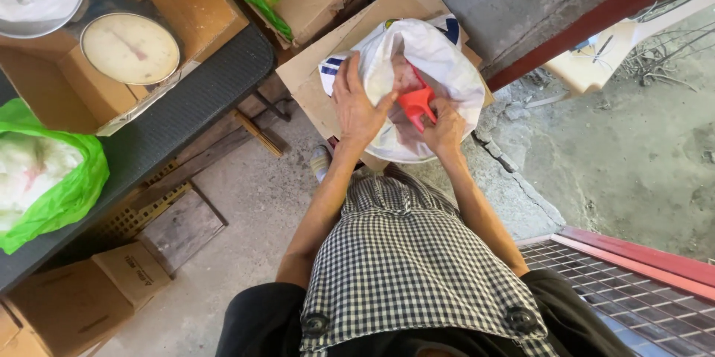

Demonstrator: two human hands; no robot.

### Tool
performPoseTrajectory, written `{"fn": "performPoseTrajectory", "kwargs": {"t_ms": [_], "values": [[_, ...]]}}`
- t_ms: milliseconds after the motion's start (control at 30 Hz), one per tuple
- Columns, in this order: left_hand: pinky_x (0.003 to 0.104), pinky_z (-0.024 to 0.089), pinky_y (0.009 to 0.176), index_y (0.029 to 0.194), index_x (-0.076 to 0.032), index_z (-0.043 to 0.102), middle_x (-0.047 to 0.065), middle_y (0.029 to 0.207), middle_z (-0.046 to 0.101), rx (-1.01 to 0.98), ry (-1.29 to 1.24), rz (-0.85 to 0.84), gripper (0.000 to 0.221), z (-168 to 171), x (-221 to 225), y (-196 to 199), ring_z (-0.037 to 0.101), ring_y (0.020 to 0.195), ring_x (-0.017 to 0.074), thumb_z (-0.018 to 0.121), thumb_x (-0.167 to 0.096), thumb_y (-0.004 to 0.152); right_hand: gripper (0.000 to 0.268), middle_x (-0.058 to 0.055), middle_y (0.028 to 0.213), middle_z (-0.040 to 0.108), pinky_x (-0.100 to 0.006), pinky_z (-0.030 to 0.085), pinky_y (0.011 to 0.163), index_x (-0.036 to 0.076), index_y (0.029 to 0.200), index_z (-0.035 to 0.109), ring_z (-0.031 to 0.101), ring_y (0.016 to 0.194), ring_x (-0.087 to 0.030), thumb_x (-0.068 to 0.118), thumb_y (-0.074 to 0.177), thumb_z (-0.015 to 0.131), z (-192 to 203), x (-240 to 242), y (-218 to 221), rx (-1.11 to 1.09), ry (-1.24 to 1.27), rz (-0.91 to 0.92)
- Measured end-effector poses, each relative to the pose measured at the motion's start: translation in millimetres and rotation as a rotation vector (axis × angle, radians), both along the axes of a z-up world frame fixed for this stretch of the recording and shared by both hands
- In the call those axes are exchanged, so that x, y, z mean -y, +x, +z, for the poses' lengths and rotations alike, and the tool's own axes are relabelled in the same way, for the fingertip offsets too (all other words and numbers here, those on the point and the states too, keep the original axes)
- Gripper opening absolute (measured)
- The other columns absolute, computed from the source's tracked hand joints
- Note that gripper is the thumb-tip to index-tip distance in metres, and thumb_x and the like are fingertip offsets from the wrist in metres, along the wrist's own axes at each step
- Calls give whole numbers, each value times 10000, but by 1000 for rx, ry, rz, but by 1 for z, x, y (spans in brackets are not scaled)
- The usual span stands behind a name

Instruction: Weighing and bagging white fiber material using a scoop and scale.

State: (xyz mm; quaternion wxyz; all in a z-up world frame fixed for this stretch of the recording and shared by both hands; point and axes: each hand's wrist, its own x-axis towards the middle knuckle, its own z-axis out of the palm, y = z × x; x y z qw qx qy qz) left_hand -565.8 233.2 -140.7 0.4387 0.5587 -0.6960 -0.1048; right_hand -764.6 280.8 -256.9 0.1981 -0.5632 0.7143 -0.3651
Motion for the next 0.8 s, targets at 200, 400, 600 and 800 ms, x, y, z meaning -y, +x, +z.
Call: {"fn": "performPoseTrajectory", "kwargs": {"t_ms": [200,400,600,800], "values": [[447,491,1079,1441,-70,529,218,1363,518,-80,130,24,733,-24,35,12,561,1246,397,619,122,739,251,-131,898,722,-429,541,747,92,955,645,717,830,-326,91,756,798,15,-12,-10,-1,4,-76],[448,473,1043,1335,-114,612,163,1343,543,-11,-104,35,696,-2,42,-1,575,1247,377,587,174,701,272,-155,895,704,-434,536,726,87,959,657,696,820,-357,87,746,826,31,-5,-8,-58,-41,-117],[482,458,1017,1390,-67,535,235,1334,486,-93,68,114,762,-48,68,5,518,1222,439,570,174,668,259,-136,844,702,-418,529,687,67,928,638,691,745,-302,52,748,823,35,-12,-10,-50,-34,-26],[472,458,1048,1400,-99,543,222,1268,518,-131,49,142,761,-63,96,14,544,1208,439,576,181,693,240,-92,755,661,-335,526,646,66,891,620,642,661,-171,39,752,814,50,-18,-5,83,-102,-41]]}}
